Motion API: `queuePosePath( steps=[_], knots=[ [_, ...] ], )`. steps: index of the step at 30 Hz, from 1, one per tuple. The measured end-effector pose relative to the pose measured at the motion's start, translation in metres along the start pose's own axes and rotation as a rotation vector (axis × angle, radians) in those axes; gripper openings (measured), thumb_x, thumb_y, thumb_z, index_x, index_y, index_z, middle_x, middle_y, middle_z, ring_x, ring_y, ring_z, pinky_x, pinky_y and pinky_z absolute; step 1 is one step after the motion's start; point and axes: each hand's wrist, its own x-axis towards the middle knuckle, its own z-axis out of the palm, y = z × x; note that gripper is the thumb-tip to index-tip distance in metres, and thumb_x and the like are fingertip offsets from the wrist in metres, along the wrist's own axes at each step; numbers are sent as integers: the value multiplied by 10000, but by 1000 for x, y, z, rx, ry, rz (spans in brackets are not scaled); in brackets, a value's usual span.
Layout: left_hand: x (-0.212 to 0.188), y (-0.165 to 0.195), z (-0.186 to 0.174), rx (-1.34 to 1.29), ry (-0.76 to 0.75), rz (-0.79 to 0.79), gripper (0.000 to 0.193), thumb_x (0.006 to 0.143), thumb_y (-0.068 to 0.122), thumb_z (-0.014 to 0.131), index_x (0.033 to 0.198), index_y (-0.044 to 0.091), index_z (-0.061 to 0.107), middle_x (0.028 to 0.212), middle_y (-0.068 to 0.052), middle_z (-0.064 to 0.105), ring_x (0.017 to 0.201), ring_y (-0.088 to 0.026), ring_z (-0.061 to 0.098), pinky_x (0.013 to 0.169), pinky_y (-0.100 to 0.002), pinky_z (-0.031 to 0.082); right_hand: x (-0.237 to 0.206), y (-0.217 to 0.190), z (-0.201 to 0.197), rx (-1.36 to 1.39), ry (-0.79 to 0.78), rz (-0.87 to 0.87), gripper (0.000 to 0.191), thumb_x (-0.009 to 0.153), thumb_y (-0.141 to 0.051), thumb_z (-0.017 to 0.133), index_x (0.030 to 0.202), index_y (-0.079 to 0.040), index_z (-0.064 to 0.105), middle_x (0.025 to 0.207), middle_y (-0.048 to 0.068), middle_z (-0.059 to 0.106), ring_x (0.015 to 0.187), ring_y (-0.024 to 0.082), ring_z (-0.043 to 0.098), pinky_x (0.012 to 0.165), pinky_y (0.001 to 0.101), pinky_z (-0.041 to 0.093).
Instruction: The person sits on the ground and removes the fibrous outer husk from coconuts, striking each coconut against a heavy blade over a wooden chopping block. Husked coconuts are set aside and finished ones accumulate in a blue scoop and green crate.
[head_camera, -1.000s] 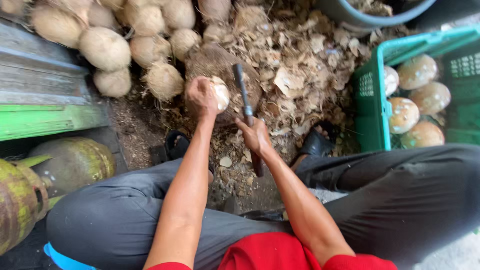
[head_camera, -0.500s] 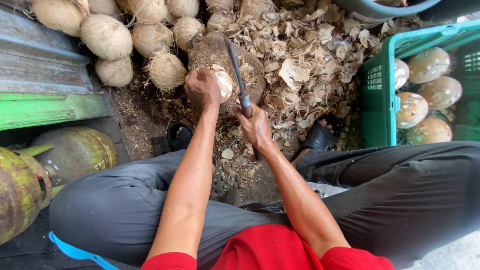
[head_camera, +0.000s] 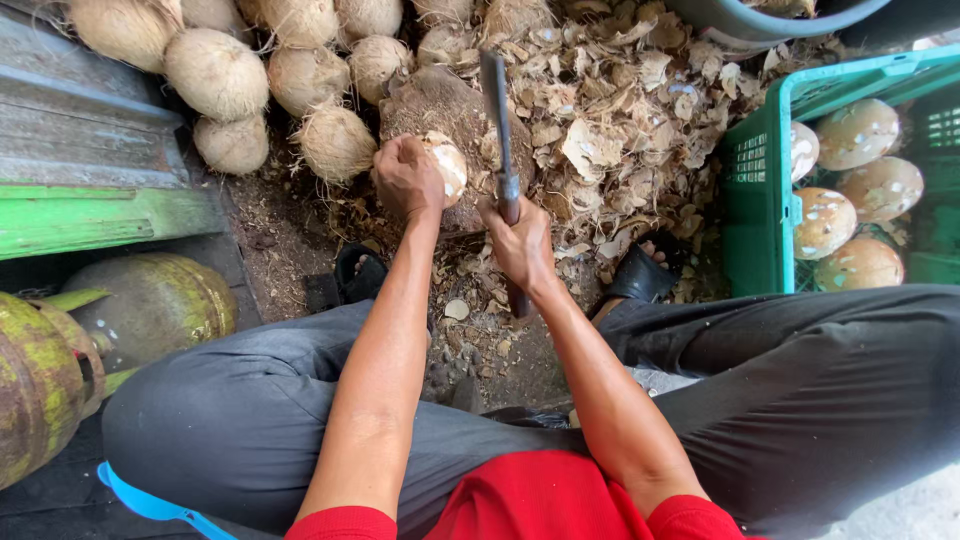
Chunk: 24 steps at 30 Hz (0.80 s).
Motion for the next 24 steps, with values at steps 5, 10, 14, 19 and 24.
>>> queuePosePath(
  steps=[5, 10, 14, 19, 24],
  knots=[
    [8, -15, 7, -52, 39, -4, 291, 895, 375, 566, 818, 134, 708, 1059, -64, 659, 927, -221, 629, 808, -432, 492, -1, 12, 14, 136, -178, 209, 340, 965, -301, 666, 715, -125, 520, 561, 6, 527, 418, 116, 480, 404, 312, 450],
    [22, -25, 4, -97, -38, -5, 324, 896, 425, 552, 868, 128, 680, 946, -58, 704, 826, -203, 647, 756, -409, 528, -6, 12, 4, 100, -224, 295, 337, 1001, -339, 650, 784, -133, 494, 569, -32, 496, 425, 99, 435, 399, 276, 409],
    [22, -17, 0, -11, -54, -207, 469, 849, 581, 613, 971, 134, 684, 969, -71, 682, 827, -207, 630, 726, -420, 488, 0, -5, -19, 174, -145, 226, 305, 971, -301, 670, 802, -107, 505, 569, -26, 505, 420, 110, 461, 387, 291, 419],
    [-2, -4, 4, -159, -78, -119, 666, 681, 706, 727, 1078, 174, 668, 1021, -68, 689, 879, -205, 676, 732, -388, 549, -4, -19, -33, 156, -84, 224, 235, 956, -295, 669, 878, -95, 575, 563, -31, 466, 410, 110, 453, 363, 302, 426],
    [-9, -2, 16, 74, -131, 195, 666, 761, 709, 745, 1201, 215, 668, 1171, -91, 658, 993, -256, 621, 761, -478, 512, -9, -20, -39, 9, -90, 173, 283, 983, -315, 651, 909, -51, 583, 574, -6, 504, 420, 118, 495, 383, 300, 457]
  ],
)
